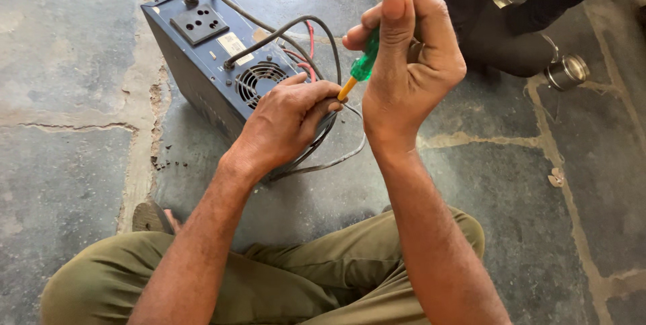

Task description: The person sits on the floor and uses a screwdriver to remove screws from the casing of a blue electronic device. They rotate the device to access different sides and continue unscrewing until the casing is partially opened.

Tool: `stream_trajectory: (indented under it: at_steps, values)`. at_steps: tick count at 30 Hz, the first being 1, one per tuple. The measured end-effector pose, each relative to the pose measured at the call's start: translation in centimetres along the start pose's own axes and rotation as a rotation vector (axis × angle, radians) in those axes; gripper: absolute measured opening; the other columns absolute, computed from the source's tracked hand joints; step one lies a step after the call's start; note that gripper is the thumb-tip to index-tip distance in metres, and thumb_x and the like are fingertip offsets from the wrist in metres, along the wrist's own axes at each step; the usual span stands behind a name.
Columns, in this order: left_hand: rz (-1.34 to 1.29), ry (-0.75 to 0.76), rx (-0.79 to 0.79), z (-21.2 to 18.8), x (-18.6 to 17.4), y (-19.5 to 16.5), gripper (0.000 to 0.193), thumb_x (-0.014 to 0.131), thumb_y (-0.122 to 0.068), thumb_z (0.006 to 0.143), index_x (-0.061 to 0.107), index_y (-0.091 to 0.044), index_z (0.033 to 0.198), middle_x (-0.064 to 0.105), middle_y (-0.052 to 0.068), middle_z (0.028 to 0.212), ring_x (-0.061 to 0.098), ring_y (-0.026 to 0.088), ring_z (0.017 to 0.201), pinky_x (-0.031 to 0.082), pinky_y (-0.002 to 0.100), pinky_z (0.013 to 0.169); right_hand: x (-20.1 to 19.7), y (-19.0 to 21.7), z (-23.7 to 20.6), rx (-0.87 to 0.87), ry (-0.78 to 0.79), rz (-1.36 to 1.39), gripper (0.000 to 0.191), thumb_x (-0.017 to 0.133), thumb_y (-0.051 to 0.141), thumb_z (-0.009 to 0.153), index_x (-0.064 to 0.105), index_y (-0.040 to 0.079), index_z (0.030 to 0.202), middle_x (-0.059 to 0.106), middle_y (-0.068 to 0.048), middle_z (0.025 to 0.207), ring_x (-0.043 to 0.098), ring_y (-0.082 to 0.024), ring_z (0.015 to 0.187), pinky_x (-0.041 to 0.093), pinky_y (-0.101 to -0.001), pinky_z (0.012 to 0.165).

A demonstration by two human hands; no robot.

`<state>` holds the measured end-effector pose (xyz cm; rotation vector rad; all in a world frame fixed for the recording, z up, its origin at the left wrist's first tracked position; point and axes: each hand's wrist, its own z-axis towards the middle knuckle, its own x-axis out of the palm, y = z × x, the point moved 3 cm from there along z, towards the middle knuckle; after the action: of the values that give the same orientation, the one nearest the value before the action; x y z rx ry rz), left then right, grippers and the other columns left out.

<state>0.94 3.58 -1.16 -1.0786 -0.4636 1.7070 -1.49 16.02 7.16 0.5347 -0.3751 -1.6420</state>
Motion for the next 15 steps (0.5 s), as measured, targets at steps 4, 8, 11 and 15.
stream_trajectory:
  at_steps: [4, 8, 11, 15]
  values:
    - [0.068, -0.028, 0.070, -0.4, 0.2, 0.6, 0.017, 0.065, -0.015, 0.100, 0.070, -0.006, 0.112, 0.073, 0.017, 0.096, 0.069, 0.037, 0.092, 0.044, 0.048, 0.114, -0.2, 0.0, 0.0, 0.142, -0.069, 0.185, 0.034, 0.051, 0.029, 0.122, 0.060, 0.001, 0.104, 0.056, -0.004, 0.079, 0.056, -0.010, 0.064, 0.049, -0.0242, 0.059]
    - [0.128, -0.028, 0.077, 0.0, 1.3, 0.7, 0.023, 0.063, -0.011, 0.095, 0.069, -0.006, 0.116, 0.072, 0.018, 0.111, 0.066, 0.039, 0.112, 0.047, 0.048, 0.111, -0.1, -0.2, 1.0, 0.293, -0.177, 0.214, 0.038, 0.048, 0.019, 0.117, 0.053, 0.005, 0.082, 0.047, 0.001, 0.070, 0.041, -0.006, 0.057, 0.033, -0.0249, 0.051]
    - [0.213, -0.078, 0.021, 0.8, 1.9, 0.7, 0.030, 0.071, -0.020, 0.088, 0.072, -0.009, 0.116, 0.073, 0.018, 0.104, 0.067, 0.037, 0.113, 0.052, 0.048, 0.103, 0.0, -1.5, 2.3, 0.448, -0.069, 0.469, 0.049, 0.049, 0.025, 0.113, 0.047, 0.008, 0.068, 0.041, 0.003, 0.059, 0.033, -0.007, 0.051, 0.027, -0.0254, 0.047]
    - [0.179, -0.089, 0.064, -0.2, 1.5, 1.0, 0.024, 0.074, -0.014, 0.090, 0.071, -0.003, 0.111, 0.073, 0.019, 0.101, 0.070, 0.036, 0.105, 0.056, 0.046, 0.092, -0.4, -1.3, 2.6, 0.491, 0.263, 0.937, 0.058, 0.048, 0.033, 0.120, 0.054, 0.012, 0.067, 0.046, 0.005, 0.057, 0.038, -0.005, 0.049, 0.033, -0.0240, 0.048]
